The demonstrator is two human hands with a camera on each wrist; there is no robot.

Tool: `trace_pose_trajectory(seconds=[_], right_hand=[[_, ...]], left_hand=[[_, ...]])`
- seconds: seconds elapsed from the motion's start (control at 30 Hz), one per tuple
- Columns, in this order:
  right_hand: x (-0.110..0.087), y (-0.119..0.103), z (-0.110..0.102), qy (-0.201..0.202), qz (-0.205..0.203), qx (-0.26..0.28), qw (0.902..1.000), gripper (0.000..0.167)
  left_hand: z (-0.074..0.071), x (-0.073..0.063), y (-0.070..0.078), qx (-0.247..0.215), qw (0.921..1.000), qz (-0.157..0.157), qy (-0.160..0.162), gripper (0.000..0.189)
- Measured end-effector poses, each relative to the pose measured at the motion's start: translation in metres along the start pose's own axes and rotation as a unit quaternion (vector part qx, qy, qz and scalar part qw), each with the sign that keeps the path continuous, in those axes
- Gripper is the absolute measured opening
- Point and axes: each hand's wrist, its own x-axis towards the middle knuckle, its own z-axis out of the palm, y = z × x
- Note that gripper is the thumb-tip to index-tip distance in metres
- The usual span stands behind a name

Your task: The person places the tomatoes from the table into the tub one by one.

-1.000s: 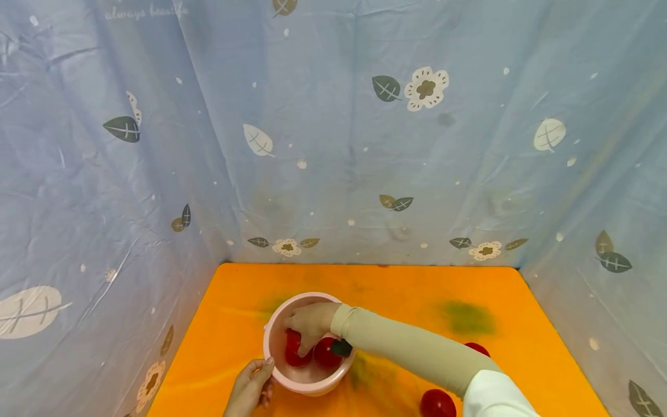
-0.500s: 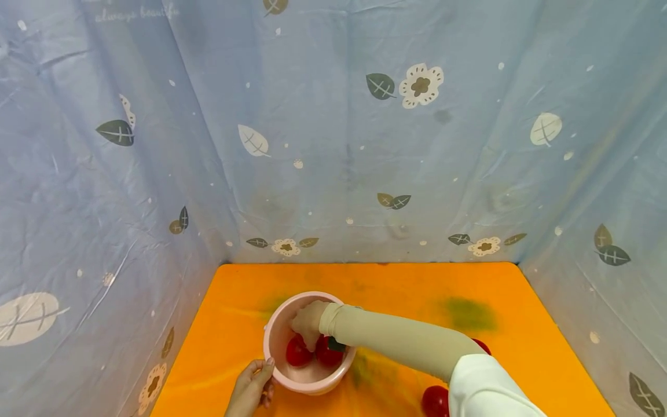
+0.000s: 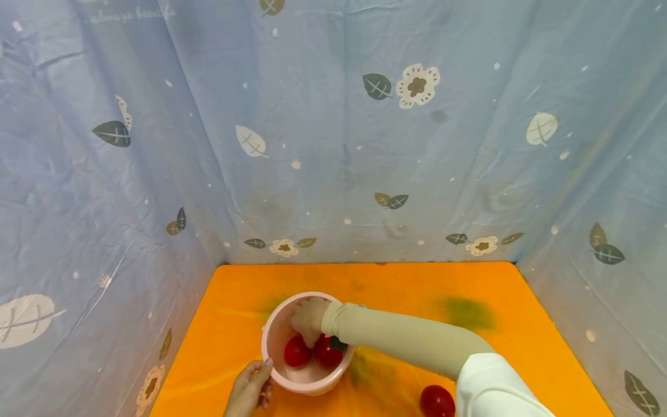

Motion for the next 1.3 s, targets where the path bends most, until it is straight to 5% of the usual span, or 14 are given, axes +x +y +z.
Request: trace_pose_trajectory(seconds=[0.17, 0.33, 0.5, 0.63, 0.73, 0.9, 1.13, 1.3], right_hand=[[-0.011, 0.002, -0.011, 0.006, -0.008, 0.008, 0.9999, 0.026], [-0.038, 0.015, -0.02, 0.035, -0.025, 0.113, 0.9927, 0.038], [-0.083, 0.042, -0.021, 0.108, -0.023, 0.231, 0.9665, 0.045], [-0.123, 0.063, -0.01, 0.193, 0.019, 0.282, 0.9396, 0.042], [-0.153, 0.073, 0.01, 0.233, 0.07, 0.296, 0.9236, 0.045], [-0.209, 0.088, 0.056, 0.246, 0.181, 0.33, 0.8932, 0.049], [-0.279, 0.112, 0.125, 0.216, 0.321, 0.39, 0.8355, 0.061], [-0.296, 0.128, 0.185, 0.178, 0.376, 0.401, 0.8163, 0.068]], left_hand=[[-0.001, 0.002, 0.0, 0.004, 1.0, -0.003, 0.008, 0.034], [0.0, 0.003, -0.001, 0.005, 1.0, -0.004, 0.005, 0.033], [-0.001, 0.004, 0.0, 0.01, 0.9999, -0.008, 0.009, 0.031], [-0.001, 0.005, 0.0, 0.009, 0.9999, -0.002, 0.01, 0.032], [0.0, 0.005, 0.0, 0.006, 0.9999, -0.004, 0.007, 0.032], [0.0, 0.003, -0.001, 0.01, 0.9999, -0.009, 0.01, 0.032], [0.0, 0.002, 0.0, 0.011, 0.9999, -0.009, 0.01, 0.032], [-0.001, 0.001, 0.001, 0.007, 0.9998, -0.011, 0.011, 0.031]])
